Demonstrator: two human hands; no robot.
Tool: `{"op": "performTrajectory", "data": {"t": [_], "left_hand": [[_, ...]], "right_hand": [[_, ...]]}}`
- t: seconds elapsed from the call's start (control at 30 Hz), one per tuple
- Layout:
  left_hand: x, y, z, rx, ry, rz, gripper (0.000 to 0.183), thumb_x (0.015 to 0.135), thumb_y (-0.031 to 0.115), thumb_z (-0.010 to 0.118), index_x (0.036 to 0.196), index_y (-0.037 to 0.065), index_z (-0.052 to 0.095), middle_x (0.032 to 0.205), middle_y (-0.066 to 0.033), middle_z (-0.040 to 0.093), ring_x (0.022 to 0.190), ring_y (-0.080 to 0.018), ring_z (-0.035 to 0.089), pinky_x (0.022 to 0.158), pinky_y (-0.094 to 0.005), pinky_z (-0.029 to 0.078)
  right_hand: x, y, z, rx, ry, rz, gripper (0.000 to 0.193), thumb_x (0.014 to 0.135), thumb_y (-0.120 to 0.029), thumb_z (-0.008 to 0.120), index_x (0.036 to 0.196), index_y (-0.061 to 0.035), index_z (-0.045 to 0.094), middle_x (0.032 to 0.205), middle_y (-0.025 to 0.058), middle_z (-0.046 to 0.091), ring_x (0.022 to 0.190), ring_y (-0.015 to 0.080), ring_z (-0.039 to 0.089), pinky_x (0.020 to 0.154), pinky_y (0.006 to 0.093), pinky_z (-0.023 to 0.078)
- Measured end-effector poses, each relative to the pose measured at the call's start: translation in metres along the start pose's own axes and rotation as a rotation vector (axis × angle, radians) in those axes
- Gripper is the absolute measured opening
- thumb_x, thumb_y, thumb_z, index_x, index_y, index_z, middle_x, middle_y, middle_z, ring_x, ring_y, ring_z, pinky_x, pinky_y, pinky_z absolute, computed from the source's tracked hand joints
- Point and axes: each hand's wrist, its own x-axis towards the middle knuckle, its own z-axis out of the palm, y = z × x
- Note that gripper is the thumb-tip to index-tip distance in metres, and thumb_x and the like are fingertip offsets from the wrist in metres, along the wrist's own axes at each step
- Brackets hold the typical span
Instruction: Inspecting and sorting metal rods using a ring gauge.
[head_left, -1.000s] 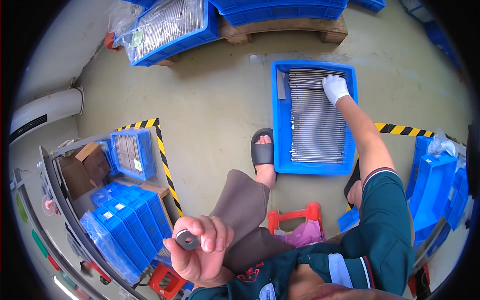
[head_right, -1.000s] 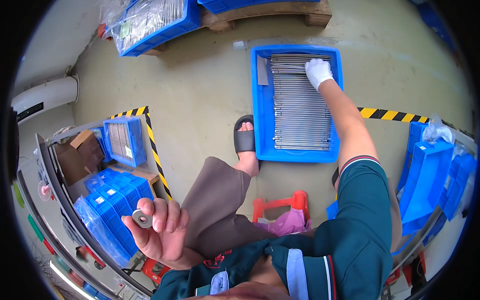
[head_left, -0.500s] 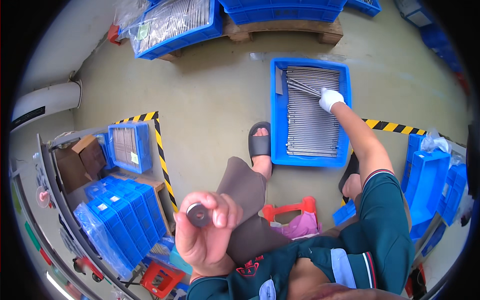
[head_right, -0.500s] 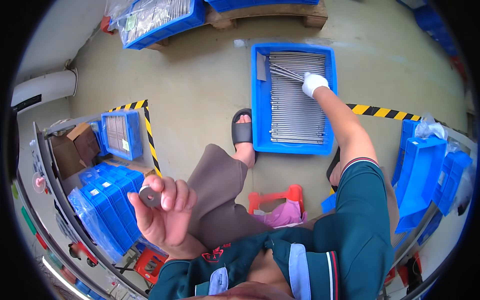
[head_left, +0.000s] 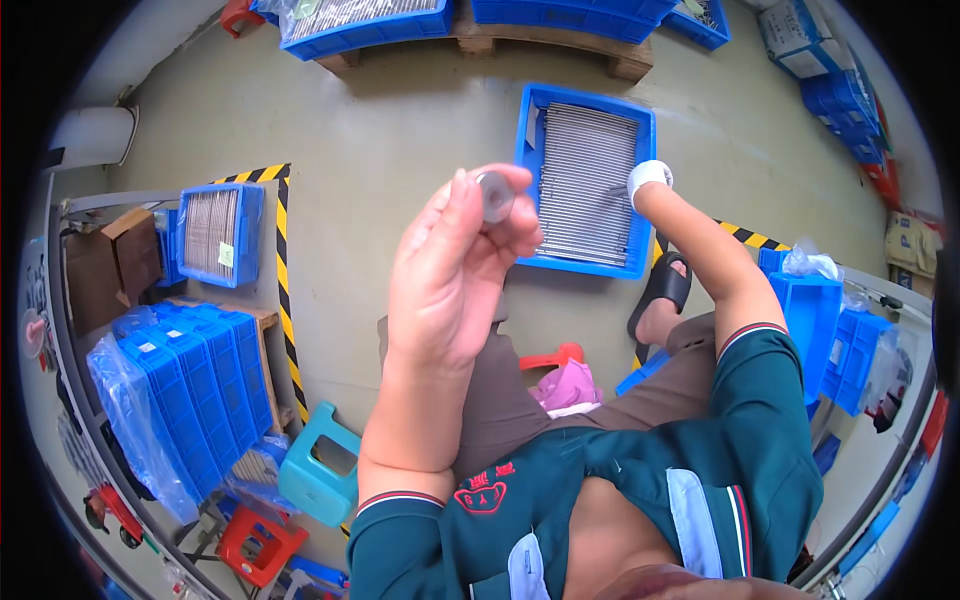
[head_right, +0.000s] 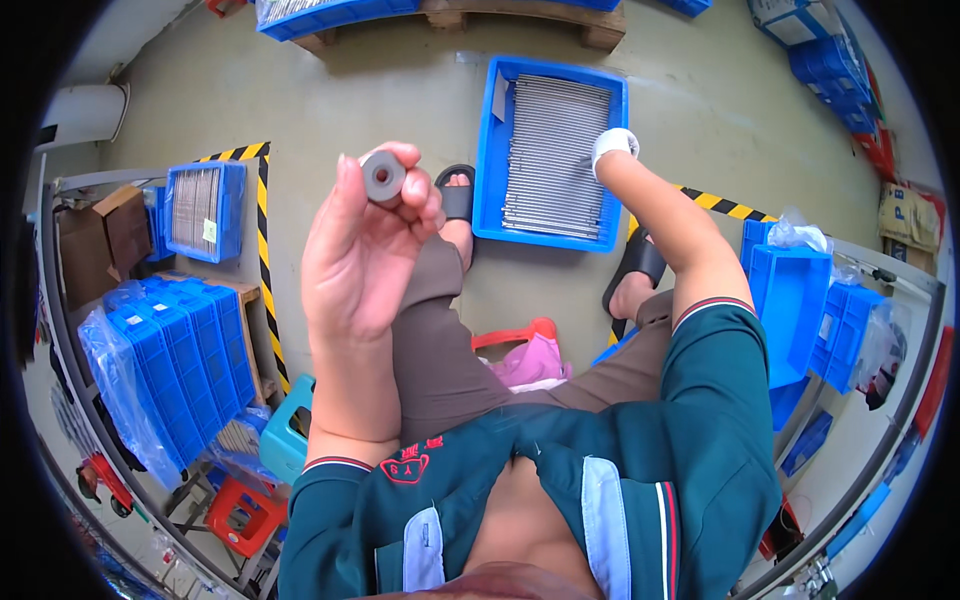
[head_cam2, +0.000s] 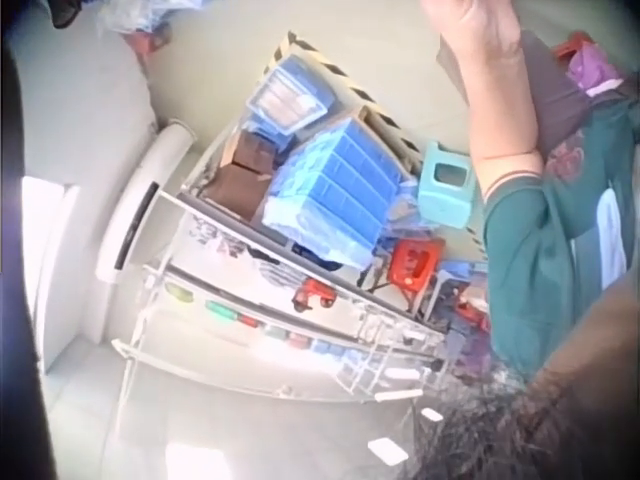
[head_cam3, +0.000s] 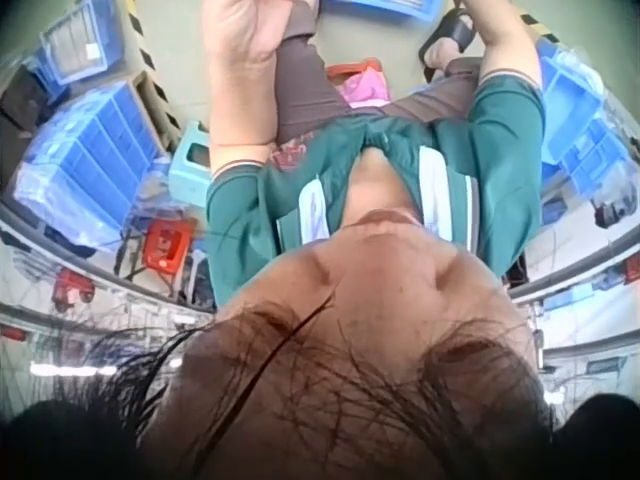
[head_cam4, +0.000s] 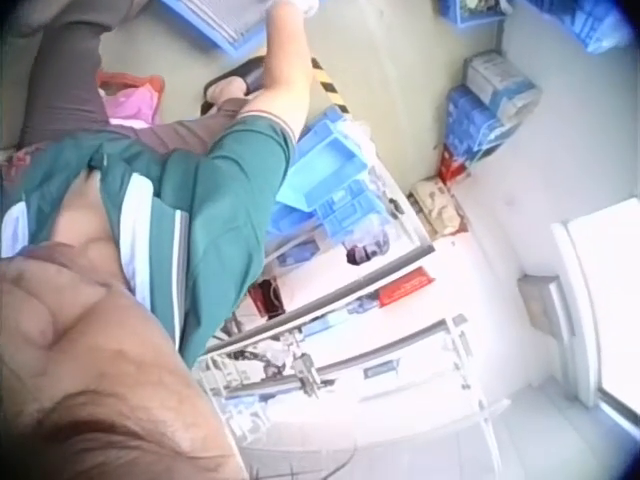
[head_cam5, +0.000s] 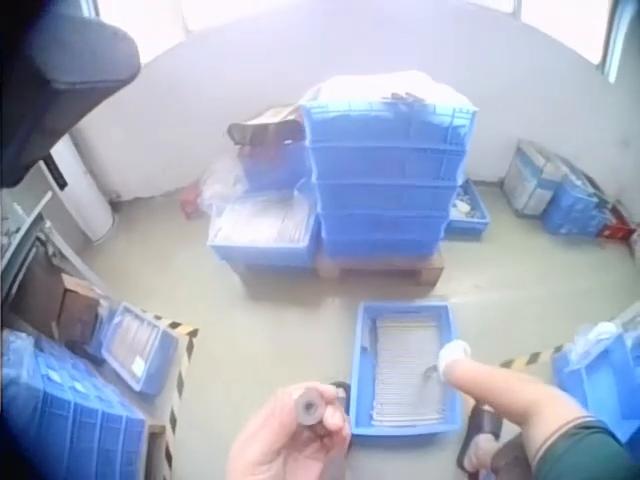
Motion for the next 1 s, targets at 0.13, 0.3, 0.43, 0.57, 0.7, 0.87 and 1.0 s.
{"op": "performTrajectory", "data": {"t": [0.13,0.3,0.43,0.57,0.7,0.87,1.0], "left_hand": [[0.003,-0.005,0.003,-0.007,-0.010,0.002,0.042,0.098,0.036,0.043,0.109,-0.003,0.055,0.086,-0.0085,0.058,0.080,-0.0176,0.053,0.075,-0.0288,0.044],[0.006,-0.006,0.005,-0.017,-0.052,0.022,0.035,0.094,0.034,0.051,0.103,0.001,0.058,0.081,-0.0042,0.060,0.077,-0.0129,0.055,0.071,-0.0251,0.042],[0.010,-0.007,0.006,-0.009,-0.045,0.031,0.035,0.094,0.035,0.052,0.101,0.002,0.059,0.081,-0.0037,0.060,0.076,-0.0126,0.055,0.071,-0.0252,0.042],[0.011,-0.009,0.004,-0.006,-0.052,0.041,0.033,0.093,0.036,0.053,0.099,0.004,0.059,0.081,-0.0028,0.060,0.075,-0.0127,0.055,0.069,-0.0249,0.041],[0.021,-0.017,0.005,-0.024,-0.100,0.032,0.037,0.094,0.038,0.051,0.105,0.003,0.059,0.084,-0.0042,0.061,0.080,-0.0154,0.057,0.072,-0.0281,0.046],[0.028,-0.026,0.014,-0.047,-0.033,0.034,0.032,0.090,0.038,0.058,0.096,0.007,0.060,0.079,-0.0017,0.061,0.075,-0.0141,0.056,0.067,-0.0262,0.041],[0.035,-0.037,0.019,-0.016,-0.006,0.014,0.033,0.088,0.041,0.059,0.097,0.009,0.061,0.080,-0.0016,0.062,0.076,-0.0143,0.056,0.068,-0.0285,0.041]], "right_hand": [[0.005,-0.005,0.002,-0.110,-0.041,0.101,0.015,0.076,-0.015,0.061,0.086,-0.0106,0.071,0.082,0.0058,0.068,0.067,0.0233,0.066,0.047,0.0438,0.054],[-0.002,0.000,0.005,0.076,-0.053,0.098,0.015,0.075,-0.012,0.062,0.086,-0.0123,0.072,0.085,0.0045,0.069,0.070,0.0242,0.067,0.046,0.0452,0.053],[-0.023,0.005,0.047,0.328,0.183,0.127,0.022,0.081,-0.015,0.054,0.093,-0.0120,0.072,0.097,0.0111,0.069,0.088,0.0285,0.067,0.072,0.0399,0.054],[-0.069,0.009,0.049,0.538,0.120,0.107,0.034,0.086,-0.034,0.053,0.101,-0.0072,0.068,0.103,0.0159,0.066,0.094,0.0310,0.064,0.079,0.0409,0.050],[-0.116,0.036,0.039,1.194,0.050,0.043,0.041,0.088,-0.044,0.051,0.094,-0.0052,0.060,0.084,0.0114,0.059,0.072,0.0238,0.055,0.061,0.0376,0.043],[-0.216,0.060,-0.006,2.550,-0.225,-0.276,0.031,0.095,-0.043,0.045,0.083,-0.0146,0.047,0.058,-0.0072,0.036,0.040,0.0027,0.028,0.035,0.0201,0.022],[-0.304,0.073,-0.030,2.469,0.347,-0.382,0.031,0.094,-0.041,0.048,0.083,-0.0126,0.046,0.060,-0.0023,0.044,0.043,0.0076,0.040,0.038,0.0242,0.035]]}}
